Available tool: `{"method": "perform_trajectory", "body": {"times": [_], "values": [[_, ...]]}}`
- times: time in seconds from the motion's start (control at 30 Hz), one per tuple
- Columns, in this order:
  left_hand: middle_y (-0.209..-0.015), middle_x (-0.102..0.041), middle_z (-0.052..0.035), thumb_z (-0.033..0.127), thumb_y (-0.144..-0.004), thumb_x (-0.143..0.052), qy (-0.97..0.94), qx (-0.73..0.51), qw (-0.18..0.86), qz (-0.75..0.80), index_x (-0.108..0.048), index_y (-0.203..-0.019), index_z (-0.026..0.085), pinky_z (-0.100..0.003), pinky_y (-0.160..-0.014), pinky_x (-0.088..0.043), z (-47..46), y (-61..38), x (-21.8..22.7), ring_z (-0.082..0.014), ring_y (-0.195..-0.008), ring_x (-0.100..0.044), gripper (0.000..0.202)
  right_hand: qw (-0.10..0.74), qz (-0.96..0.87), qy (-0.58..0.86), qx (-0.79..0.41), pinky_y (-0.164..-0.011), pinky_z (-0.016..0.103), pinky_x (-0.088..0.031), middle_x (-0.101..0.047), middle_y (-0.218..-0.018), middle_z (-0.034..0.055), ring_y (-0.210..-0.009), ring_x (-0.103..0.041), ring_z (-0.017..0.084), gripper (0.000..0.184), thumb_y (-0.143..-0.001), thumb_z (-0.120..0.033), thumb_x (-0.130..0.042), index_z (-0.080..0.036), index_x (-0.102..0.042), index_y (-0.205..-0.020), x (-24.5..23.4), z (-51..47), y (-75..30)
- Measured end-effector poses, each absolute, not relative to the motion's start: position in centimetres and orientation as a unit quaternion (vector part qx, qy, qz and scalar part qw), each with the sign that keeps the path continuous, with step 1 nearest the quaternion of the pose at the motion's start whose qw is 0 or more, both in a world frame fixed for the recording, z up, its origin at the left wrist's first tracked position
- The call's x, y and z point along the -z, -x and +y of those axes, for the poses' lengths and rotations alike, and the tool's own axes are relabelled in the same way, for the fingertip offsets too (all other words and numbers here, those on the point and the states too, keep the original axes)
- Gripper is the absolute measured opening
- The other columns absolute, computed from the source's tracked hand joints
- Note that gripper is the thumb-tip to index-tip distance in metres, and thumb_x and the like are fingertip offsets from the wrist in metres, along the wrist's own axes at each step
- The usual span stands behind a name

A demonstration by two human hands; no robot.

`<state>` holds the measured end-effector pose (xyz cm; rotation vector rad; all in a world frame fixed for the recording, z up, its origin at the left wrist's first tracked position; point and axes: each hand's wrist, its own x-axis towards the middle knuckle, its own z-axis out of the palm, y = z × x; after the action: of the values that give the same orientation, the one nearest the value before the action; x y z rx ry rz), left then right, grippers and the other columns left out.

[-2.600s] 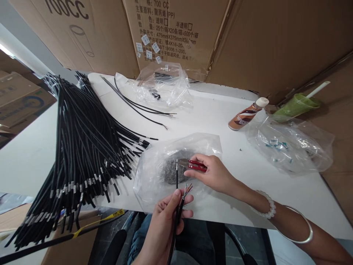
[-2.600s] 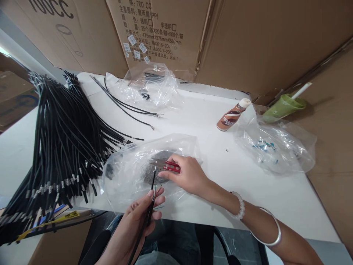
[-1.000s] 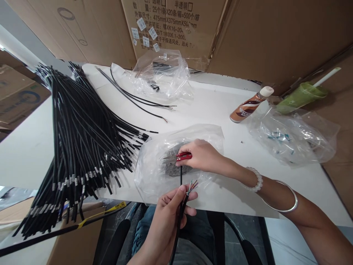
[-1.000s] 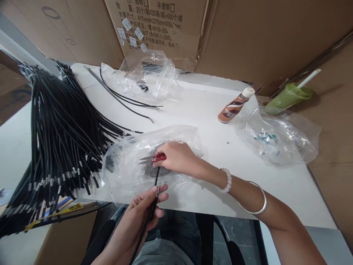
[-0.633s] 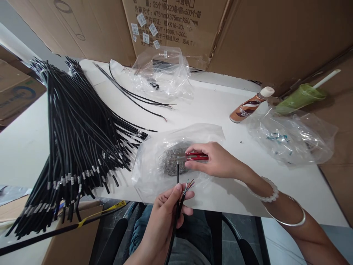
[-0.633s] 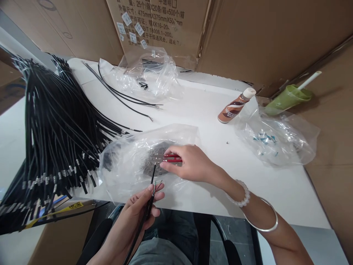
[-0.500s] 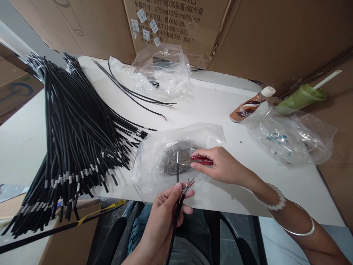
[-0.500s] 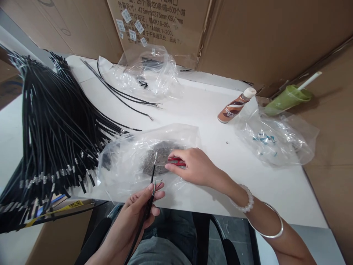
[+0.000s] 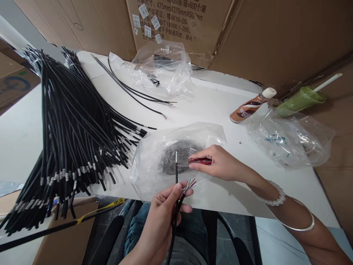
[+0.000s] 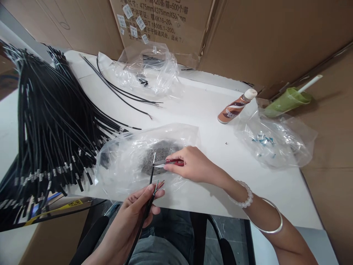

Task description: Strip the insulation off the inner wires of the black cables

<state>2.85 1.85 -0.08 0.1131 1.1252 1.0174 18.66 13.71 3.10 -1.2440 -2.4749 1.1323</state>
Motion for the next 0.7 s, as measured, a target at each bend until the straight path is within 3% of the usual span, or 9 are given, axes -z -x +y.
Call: {"method": "perform_trajectory", "body": {"times": [0.17,0.4,0.6,0.7], "values": [[-0.088,-0.069,-0.0102,0.039,-0.066,-0.078,-0.065,-0.462,0.722,0.511,-0.074,-0.090,0.011,-0.013,-0.038,-0.025,1.8,-2.9,-0.2,-0.0046,-0.049,-0.054,0.037,0.051,-0.816,0.416,-0.398,-0.052,0.025,-0.029,-0.055,-0.067,0.0002,-0.058,-0.037,0.008,0.036,-0.087,-0.048,-0.052,-0.017,-0.070,-0.090,-2.9,14.1,-18.6],[-0.085,-0.067,-0.0080,0.038,-0.071,-0.074,-0.066,-0.454,0.729,0.508,-0.072,-0.089,0.011,-0.012,-0.038,-0.026,1.8,-2.9,0.1,-0.0037,-0.049,-0.053,0.033,0.028,-0.828,0.416,-0.373,-0.051,0.025,-0.024,-0.040,-0.056,-0.0025,-0.054,-0.030,0.007,0.033,-0.086,-0.041,-0.052,-0.014,-0.063,-0.073,-3.6,14.1,-17.9],[-0.083,-0.066,-0.0057,0.037,-0.077,-0.070,-0.058,-0.457,0.735,0.498,-0.073,-0.090,0.013,-0.011,-0.036,-0.024,2.2,-2.6,0.1,-0.0032,-0.049,-0.055,0.027,0.055,-0.808,0.444,-0.383,-0.060,0.025,-0.036,-0.063,-0.075,0.0018,-0.065,-0.051,0.010,0.033,-0.085,-0.044,-0.053,-0.017,-0.071,-0.090,-3.8,14.3,-17.8],[-0.082,-0.067,-0.0055,0.037,-0.075,-0.072,-0.053,-0.460,0.736,0.494,-0.073,-0.089,0.014,-0.011,-0.036,-0.024,2.2,-2.6,0.0,-0.0034,-0.049,-0.055,0.027,0.059,-0.807,0.451,-0.377,-0.065,0.028,-0.040,-0.067,-0.086,0.0046,-0.073,-0.057,0.014,0.034,-0.083,-0.047,-0.055,-0.018,-0.072,-0.094,-3.8,14.5,-18.1]]}}
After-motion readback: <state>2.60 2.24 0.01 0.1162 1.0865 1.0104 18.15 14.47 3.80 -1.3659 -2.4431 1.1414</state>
